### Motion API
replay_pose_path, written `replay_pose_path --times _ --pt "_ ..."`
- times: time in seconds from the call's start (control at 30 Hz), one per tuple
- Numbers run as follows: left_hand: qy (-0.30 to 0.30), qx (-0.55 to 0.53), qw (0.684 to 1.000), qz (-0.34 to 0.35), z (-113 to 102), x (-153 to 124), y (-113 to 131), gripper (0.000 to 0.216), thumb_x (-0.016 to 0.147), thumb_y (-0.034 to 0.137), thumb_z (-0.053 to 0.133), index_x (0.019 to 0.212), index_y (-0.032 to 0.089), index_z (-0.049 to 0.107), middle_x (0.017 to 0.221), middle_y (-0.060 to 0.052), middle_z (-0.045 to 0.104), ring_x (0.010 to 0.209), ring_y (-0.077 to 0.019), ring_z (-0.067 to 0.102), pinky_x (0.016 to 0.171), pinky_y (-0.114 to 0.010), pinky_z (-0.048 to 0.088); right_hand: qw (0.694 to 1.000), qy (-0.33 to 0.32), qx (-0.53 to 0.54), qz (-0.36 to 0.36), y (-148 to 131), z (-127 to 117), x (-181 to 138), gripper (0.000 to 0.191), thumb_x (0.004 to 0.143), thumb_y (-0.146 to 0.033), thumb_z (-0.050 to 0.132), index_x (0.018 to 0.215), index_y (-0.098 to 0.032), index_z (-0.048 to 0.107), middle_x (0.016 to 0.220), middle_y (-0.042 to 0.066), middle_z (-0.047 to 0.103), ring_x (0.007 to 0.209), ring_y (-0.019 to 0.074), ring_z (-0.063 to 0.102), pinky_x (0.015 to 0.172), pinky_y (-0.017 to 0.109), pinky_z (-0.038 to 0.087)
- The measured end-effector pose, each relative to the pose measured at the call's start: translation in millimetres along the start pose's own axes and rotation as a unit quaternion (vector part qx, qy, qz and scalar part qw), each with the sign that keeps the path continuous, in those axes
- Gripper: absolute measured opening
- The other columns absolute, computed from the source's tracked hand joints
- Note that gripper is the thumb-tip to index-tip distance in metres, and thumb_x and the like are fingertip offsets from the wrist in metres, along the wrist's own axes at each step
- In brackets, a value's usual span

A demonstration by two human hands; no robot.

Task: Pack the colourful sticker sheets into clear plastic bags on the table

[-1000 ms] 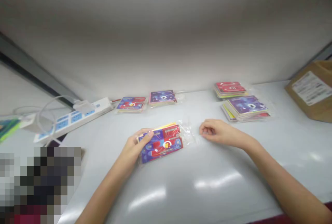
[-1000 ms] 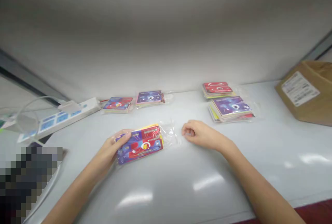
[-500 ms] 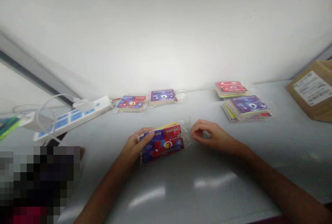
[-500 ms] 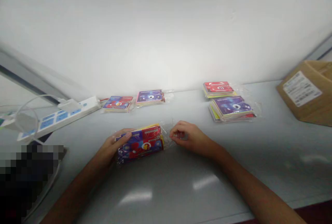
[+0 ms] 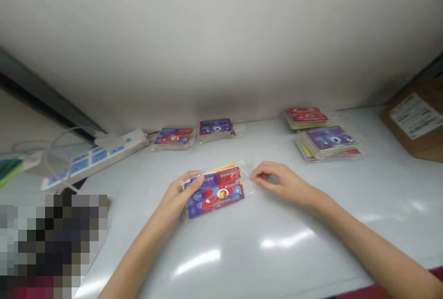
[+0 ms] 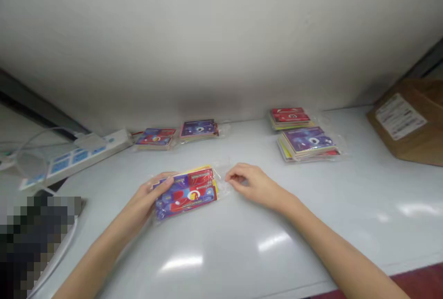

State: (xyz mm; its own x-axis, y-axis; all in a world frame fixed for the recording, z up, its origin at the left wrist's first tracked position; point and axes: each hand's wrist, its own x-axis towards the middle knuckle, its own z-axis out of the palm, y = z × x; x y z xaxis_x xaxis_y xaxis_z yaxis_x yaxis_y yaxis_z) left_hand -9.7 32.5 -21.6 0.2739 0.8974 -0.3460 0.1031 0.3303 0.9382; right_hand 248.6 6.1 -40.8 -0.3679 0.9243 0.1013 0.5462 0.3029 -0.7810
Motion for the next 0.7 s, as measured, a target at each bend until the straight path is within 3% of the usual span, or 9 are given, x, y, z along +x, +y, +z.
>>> replay_pose_path --times 0.7 --pt "-0.04 0.071 0.997 0.003 -1.1 -1.7 2.7 0.038 0.072 0.046 0.063 0.099 0.019 0.059 0.091 -0.002 0.069 0.081 -0.0227 0.064 0.07 -0.03 0.05 0.998 -0.008 -0.056 0.01 4.7 -1.7 1.1 0.019 0.085 -0.024 0.046 0.09 -0.018 0.063 0.089 0.005 0.066 0.079 0.0162 0.059 0.075 0.029 0.046"
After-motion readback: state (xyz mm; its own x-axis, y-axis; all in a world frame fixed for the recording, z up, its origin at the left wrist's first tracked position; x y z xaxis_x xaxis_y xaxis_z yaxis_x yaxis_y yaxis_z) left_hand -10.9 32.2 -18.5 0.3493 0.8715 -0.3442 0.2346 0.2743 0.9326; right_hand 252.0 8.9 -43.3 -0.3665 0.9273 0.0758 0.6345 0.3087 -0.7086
